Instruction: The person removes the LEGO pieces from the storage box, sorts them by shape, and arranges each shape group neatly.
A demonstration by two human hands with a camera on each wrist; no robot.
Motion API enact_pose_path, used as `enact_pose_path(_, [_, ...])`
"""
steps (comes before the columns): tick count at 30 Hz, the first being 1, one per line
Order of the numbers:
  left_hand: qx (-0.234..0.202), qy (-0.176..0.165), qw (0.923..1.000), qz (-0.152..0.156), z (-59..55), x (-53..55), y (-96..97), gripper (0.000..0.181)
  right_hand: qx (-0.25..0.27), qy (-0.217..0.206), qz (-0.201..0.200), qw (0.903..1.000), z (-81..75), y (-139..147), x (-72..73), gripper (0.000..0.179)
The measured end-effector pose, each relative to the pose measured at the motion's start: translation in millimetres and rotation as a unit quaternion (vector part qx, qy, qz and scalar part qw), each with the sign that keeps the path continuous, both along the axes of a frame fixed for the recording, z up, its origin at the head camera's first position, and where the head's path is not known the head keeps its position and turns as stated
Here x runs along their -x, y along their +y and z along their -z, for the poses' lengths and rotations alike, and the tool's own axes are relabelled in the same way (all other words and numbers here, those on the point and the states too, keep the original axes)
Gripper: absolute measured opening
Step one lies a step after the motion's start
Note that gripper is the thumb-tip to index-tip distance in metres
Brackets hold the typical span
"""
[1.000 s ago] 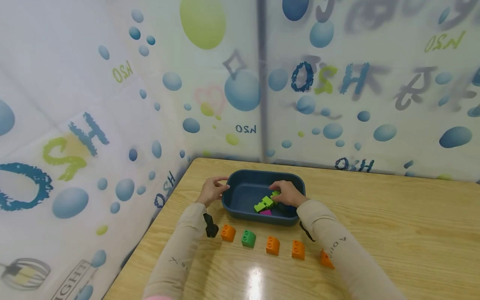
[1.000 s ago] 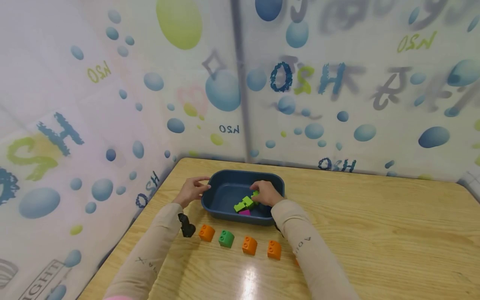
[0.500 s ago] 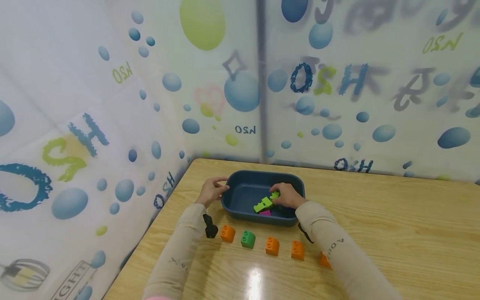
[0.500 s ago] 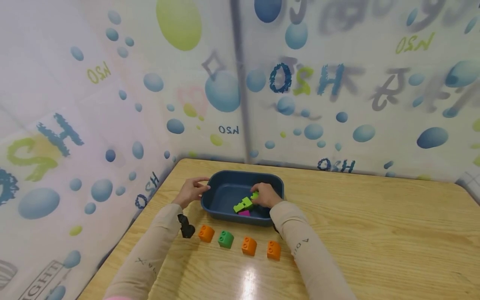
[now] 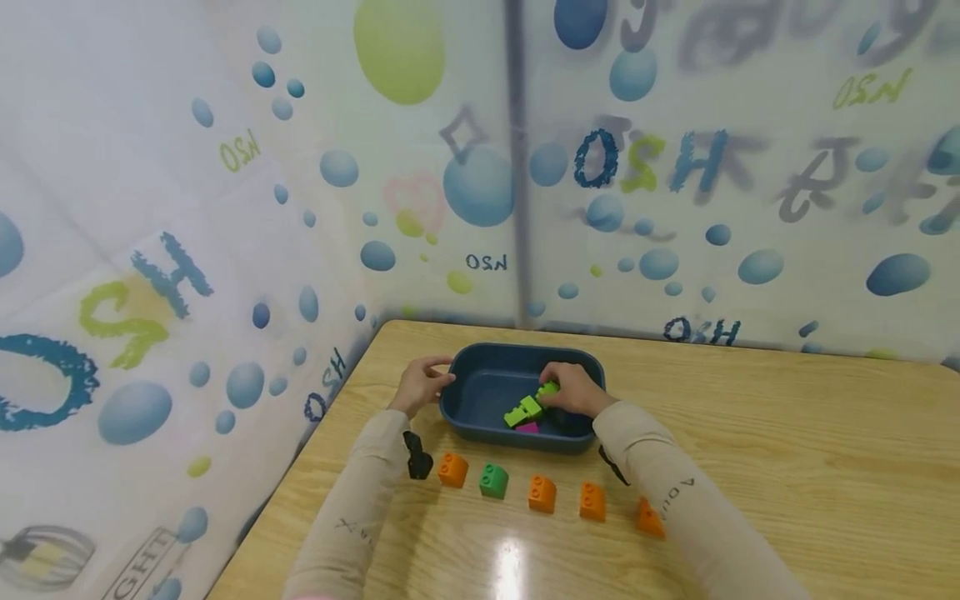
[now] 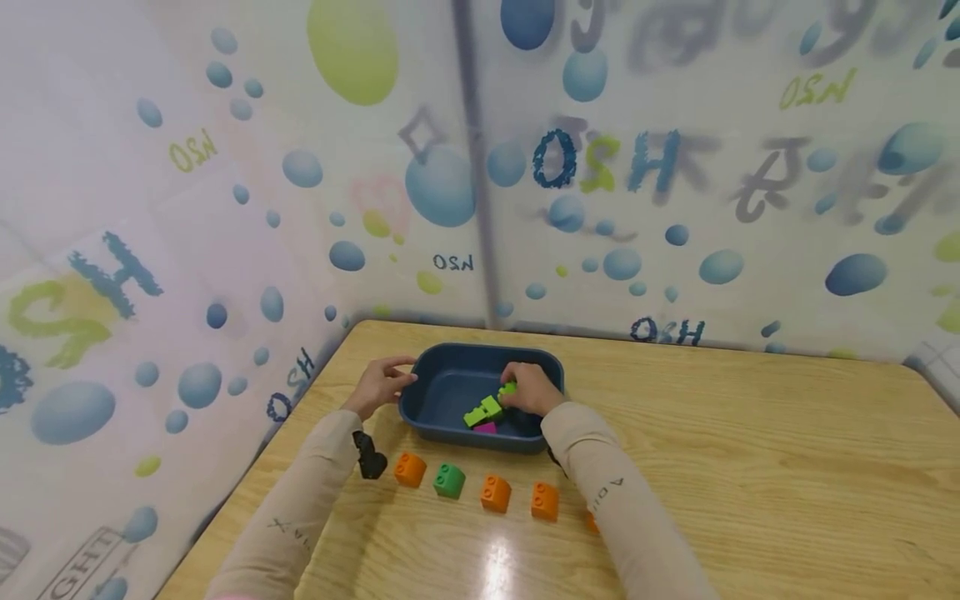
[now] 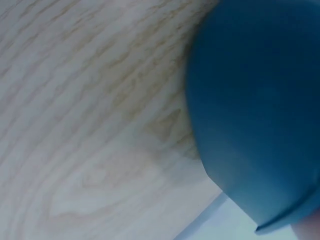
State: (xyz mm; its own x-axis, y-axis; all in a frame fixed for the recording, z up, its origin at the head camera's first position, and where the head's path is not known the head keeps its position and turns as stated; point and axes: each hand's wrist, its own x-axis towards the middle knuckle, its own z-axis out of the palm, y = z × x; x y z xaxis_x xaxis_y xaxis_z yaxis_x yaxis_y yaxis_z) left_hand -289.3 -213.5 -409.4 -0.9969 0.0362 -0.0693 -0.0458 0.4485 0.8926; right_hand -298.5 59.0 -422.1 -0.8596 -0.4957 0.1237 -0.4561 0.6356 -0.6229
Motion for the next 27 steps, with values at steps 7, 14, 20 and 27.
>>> enact_pose_path(7, [0.008,0.006,0.9999,0.004,0.9,0.9,0.5,0.037,0.009,0.023,-0.017,0.9996,-5.3,5.6,-2.2,0.023])
enact_pose_path(14, [0.003,-0.001,1.0000,0.000,0.3,0.8,1.2,0.037,0.019,0.029,-0.050,0.9981,-15.9,7.9,-11.5,0.020])
enact_pose_path(20, [0.006,-0.006,1.0000,-0.003,0.2,1.1,1.9,0.037,0.041,0.009,-0.062,0.9972,-26.0,7.4,-24.6,0.019])
enact_pose_path(27, [0.010,-0.005,0.9999,0.000,-1.7,-0.1,2.6,0.038,0.083,0.003,-0.093,0.9922,-32.5,3.2,-40.2,0.020])
